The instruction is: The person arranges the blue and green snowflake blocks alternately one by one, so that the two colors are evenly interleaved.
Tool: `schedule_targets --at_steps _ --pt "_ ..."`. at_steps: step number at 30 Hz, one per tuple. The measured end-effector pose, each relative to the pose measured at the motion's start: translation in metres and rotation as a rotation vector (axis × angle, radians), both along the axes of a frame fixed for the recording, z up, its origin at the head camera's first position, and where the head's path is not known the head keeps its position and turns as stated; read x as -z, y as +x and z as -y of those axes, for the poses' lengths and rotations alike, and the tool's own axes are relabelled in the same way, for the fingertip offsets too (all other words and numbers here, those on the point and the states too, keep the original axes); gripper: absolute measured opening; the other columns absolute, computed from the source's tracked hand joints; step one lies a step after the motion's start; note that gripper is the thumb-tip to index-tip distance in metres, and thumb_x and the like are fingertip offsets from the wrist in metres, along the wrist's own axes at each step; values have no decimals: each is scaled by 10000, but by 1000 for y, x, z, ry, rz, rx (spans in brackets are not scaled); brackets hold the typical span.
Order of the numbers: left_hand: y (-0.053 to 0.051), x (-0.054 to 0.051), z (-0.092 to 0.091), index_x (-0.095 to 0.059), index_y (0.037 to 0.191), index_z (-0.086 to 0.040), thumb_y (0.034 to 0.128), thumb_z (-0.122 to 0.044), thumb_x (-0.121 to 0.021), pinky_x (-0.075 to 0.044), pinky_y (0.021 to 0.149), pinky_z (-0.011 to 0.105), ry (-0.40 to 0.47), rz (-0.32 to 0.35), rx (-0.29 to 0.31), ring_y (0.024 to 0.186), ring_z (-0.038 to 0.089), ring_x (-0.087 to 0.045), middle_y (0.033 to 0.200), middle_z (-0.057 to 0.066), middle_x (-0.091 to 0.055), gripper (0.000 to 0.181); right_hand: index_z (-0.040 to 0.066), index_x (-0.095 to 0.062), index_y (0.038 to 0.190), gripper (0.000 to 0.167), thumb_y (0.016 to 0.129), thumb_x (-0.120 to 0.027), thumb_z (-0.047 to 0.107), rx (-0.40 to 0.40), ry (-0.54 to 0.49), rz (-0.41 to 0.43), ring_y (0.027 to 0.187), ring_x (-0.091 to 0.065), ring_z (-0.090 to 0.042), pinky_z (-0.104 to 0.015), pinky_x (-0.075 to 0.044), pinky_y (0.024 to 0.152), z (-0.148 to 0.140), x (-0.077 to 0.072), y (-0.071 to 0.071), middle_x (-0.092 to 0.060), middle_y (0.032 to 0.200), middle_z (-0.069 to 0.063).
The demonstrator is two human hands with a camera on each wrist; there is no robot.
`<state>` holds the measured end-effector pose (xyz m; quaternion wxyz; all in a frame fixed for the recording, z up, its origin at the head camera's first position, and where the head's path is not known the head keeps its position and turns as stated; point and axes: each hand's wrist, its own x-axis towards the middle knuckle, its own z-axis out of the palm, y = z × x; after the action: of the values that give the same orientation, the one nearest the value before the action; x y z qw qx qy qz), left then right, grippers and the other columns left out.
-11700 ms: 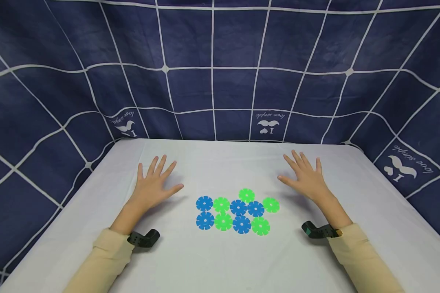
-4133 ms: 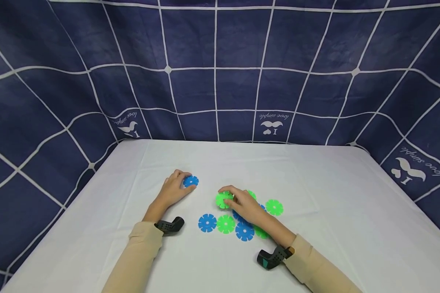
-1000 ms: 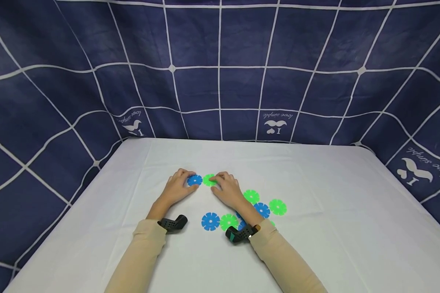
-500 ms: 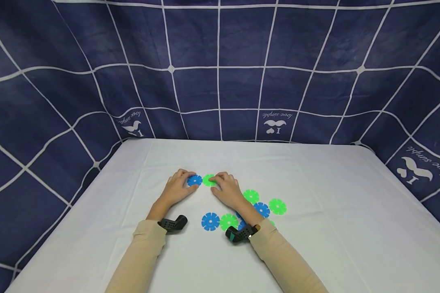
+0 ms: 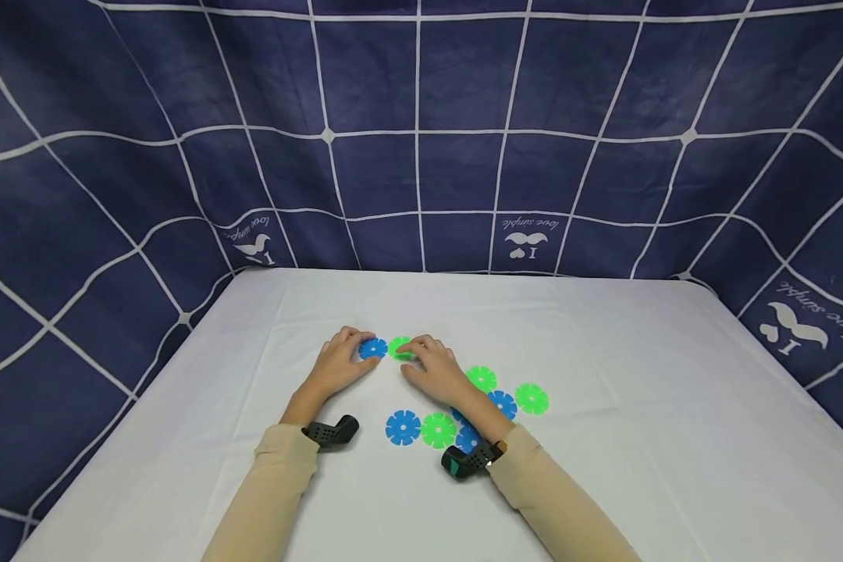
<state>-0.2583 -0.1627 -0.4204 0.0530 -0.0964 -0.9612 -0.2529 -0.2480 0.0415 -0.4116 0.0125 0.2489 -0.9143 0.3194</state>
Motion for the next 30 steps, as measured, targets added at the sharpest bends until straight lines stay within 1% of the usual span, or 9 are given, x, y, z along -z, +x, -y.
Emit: schedule_targets --at_steps 3,6,8,11,16,22,25,27,30 --pt "1 0 0 -519 1258 -137 825 -411 -589 -329 918 445 1 -2 -11 1124 266 -453 1194 98 -474 517 208 -602 1113 256 885 -516 285 -55 -8 -28 943 -489 -131 -346 -353 854 0 -1 6 -546 1019 14" --pt "1 1 0 -515 1261 -137 824 -413 -590 -330 916 447 -7 -4 -11 1128 267 -454 1196 99 -475 522 214 -609 1063 207 889 -519 280 -127 -21 -34 772 -470 -73 -264 -368 751 -1 -2 12 -516 851 72" --pt "1 1 1 -514 1261 -139 824 -414 -590 -330 910 444 -8 -5 -8 1125 264 -455 1194 97 -475 522 205 -606 1055 194 891 -523 265 -189 -33 -16 690 -452 -53 -223 -373 682 -2 -2 16 -497 789 89" --pt "1 2 1 -519 1256 -138 823 -416 -590 -330 904 438 -2 -7 -2 1114 259 -458 1188 94 -477 520 200 -596 1062 189 894 -524 249 -274 -43 54 620 -432 -29 -180 -371 597 -5 -3 22 -486 740 100" --pt "0 1 2 -524 1251 -135 822 -418 -587 -334 900 437 5 -12 4 1104 259 -464 1181 93 -482 518 205 -593 1054 182 887 -540 255 -369 -53 197 583 -406 -16 -160 -346 564 -8 -4 25 -478 697 99" --pt "-1 1 2 -529 1248 -135 823 -412 -585 -335 898 435 3 -22 11 1102 257 -466 1175 89 -485 510 167 -605 1041 205 858 -589 258 -483 -47 287 570 -377 -13 -149 -315 559 -12 -6 22 -481 700 93" --pt "-1 0 3 -533 1245 -135 823 -414 -585 -335 896 430 8 -26 15 1101 257 -468 1172 89 -487 508 161 -605 1051 232 841 -616 260 -518 -19 310 588 -373 -15 -146 -305 563 -14 -10 23 -490 757 78" --pt "0 0 3 -532 1246 -136 824 -416 -582 -335 895 429 7 -26 16 1101 258 -468 1173 89 -486 509 178 -602 1061 253 829 -635 273 -529 17 311 618 -375 -13 -143 -301 578 -15 -12 24 -490 795 74" --pt "-1 1 2 -530 1249 -134 825 -417 -579 -333 892 425 6 -25 17 1102 258 -469 1175 90 -487 512 236 -596 1076 283 810 -653 311 -531 92 306 688 -376 -8 -162 -283 639 -17 -14 24 -473 839 97"
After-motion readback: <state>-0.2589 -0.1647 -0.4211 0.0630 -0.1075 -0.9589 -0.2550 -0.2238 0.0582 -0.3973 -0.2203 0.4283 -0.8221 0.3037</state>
